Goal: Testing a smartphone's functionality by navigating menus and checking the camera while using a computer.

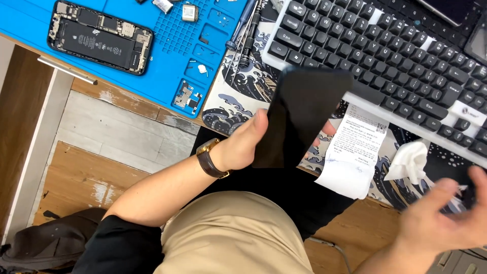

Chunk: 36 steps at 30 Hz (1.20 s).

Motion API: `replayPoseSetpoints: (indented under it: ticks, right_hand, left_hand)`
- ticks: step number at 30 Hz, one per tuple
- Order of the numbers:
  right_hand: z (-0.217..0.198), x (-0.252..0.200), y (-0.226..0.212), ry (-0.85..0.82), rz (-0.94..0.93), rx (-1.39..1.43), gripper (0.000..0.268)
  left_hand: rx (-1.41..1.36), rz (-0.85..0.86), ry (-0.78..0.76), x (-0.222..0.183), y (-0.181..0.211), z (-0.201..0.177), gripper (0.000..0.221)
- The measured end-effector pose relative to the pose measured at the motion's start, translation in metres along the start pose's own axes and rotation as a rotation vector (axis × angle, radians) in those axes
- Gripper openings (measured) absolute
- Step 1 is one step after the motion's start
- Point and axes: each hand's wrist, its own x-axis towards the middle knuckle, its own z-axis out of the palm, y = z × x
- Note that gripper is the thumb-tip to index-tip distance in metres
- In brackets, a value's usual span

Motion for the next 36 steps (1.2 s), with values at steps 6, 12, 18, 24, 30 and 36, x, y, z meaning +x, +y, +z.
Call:
replayPoseSetpoints:
  ticks: [6,12,18,24,30,36]
  right_hand:
    - [0.006,0.049,-0.106,-0.244,-0.347,0.426,0.026]
    - [0.014,0.059,-0.136,-0.240,-0.382,0.504,0.024]
    - [0.009,0.046,-0.133,-0.304,-0.318,0.461,0.022]
    - [0.007,0.048,-0.137,-0.346,-0.317,0.430,0.021]
    - [0.015,0.065,-0.145,-0.431,-0.354,0.473,0.023]
    - [0.005,0.075,-0.147,-0.399,-0.053,0.492,0.050]
  left_hand:
    - [-0.372,-0.108,0.044,0.000,-0.008,-0.007,0.095]
    - [-0.240,-0.014,0.072,-0.006,-0.020,-0.017,0.076]
    - [-0.324,-0.042,-0.013,-0.005,-0.017,-0.013,0.077]
    - [-0.444,0.154,0.117,-0.007,-0.039,-0.022,0.053]
    - [-0.664,0.077,-0.029,-0.003,-0.028,-0.020,0.053]
    - [-0.696,-0.160,-0.043,0.000,-0.007,-0.009,0.081]
